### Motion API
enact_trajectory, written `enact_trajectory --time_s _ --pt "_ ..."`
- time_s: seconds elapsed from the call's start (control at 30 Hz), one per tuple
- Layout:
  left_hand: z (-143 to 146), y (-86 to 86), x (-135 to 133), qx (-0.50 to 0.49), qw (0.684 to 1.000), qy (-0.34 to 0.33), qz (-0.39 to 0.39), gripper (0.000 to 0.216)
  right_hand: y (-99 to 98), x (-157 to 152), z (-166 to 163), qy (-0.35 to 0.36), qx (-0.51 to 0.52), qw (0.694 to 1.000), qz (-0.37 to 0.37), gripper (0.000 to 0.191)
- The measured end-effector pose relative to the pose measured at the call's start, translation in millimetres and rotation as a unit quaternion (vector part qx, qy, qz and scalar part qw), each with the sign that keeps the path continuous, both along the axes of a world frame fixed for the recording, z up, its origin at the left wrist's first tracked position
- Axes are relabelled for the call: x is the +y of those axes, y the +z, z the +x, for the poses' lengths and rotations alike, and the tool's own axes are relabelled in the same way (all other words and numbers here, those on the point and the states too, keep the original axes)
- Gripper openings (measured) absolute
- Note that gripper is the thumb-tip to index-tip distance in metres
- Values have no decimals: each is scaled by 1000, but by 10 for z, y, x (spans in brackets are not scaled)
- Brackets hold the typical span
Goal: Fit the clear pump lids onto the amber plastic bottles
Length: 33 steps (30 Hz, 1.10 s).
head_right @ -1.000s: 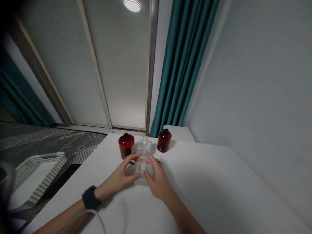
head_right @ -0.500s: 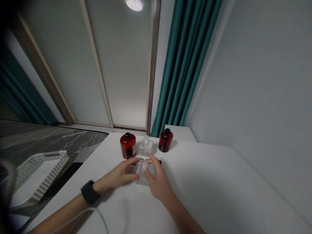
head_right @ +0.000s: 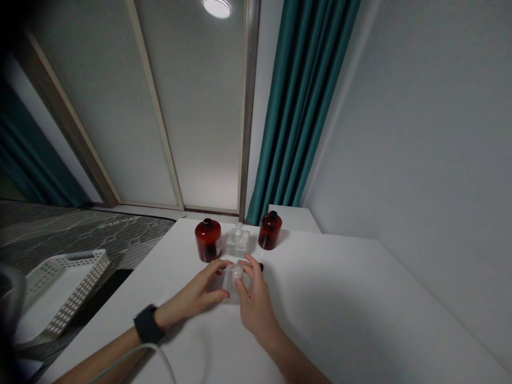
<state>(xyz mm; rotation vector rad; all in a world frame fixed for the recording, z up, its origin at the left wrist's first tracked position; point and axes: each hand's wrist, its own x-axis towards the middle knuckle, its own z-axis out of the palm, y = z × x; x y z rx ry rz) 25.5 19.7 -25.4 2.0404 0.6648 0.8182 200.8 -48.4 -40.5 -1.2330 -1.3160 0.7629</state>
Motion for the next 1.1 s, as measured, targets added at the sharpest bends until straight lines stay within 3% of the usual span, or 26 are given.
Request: enact_trajectory --time_s 0.13,0.33,0.5,0.73,0.93,1.1 --pt "17 -16 24 13 1000 6 13 52 80 28 68 37 -16 999 6 43" --pt "-1 -17 68 21 1000 8 15 51 174 70 372 77 -119 990 -27 85" --pt "-11 -42 79 9 1000 12 11 52 148 88 410 111 -164 980 -36 92" --pt "-7 -44 72 -28 999 18 5 51 175 119 386 93 -147 985 -15 76" --pt "-3 76 21 -28 999 43 18 36 303 218 871 25 -108 994 11 65" --pt "23 46 2 -15 999 37 6 38 196 317 1258 -52 -109 992 -33 70"
